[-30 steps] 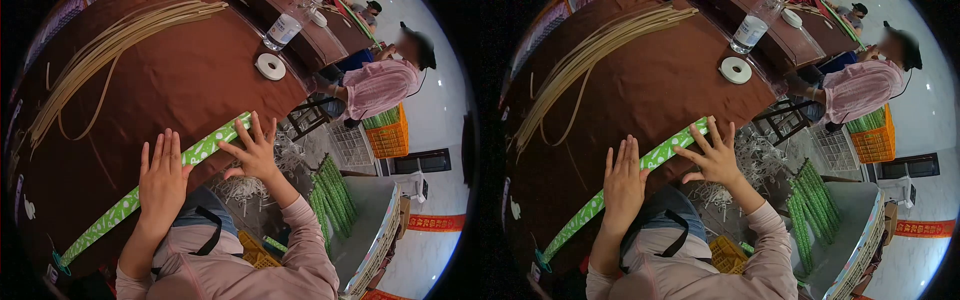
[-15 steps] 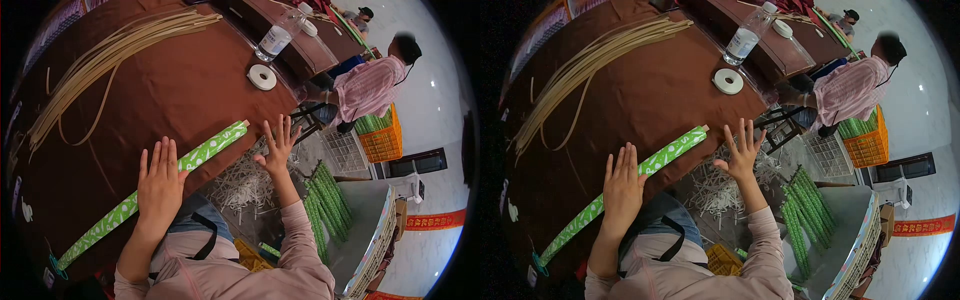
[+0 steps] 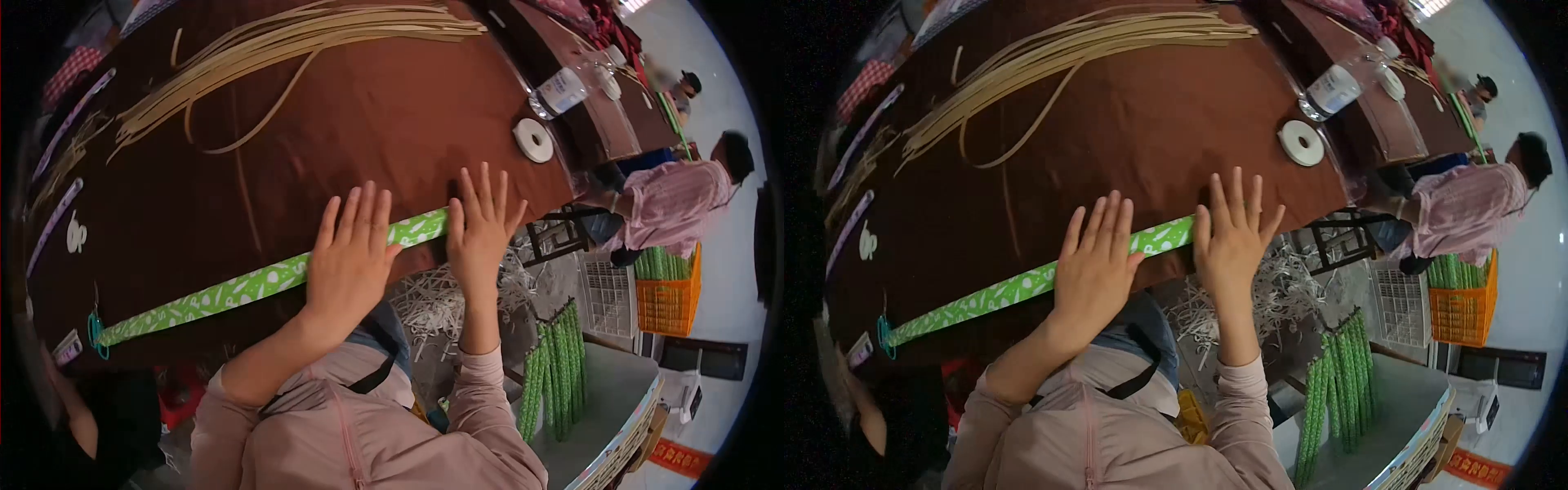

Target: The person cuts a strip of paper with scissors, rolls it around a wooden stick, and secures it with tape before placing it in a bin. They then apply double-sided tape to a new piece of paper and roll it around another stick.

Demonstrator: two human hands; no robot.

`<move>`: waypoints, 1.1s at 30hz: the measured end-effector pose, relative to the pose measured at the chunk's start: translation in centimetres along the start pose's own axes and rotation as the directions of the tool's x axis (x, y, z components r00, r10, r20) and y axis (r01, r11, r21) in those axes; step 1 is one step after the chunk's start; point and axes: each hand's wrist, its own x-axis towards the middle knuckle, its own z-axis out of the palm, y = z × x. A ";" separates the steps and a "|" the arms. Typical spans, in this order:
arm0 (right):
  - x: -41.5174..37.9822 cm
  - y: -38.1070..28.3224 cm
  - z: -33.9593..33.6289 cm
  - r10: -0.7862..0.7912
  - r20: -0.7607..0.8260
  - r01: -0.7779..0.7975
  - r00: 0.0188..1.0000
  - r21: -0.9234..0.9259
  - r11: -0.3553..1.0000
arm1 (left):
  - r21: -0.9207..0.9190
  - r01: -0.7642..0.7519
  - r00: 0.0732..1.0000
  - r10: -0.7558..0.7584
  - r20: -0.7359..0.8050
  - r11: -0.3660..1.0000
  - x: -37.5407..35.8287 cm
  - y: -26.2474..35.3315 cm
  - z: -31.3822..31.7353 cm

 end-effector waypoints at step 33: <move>1.6 -1.1 0.5 -0.024 0.019 0.025 1.000 -0.049 0.998 | 0.169 -0.123 0.990 0.133 -0.053 0.978 -10.7 -6.5 -3.9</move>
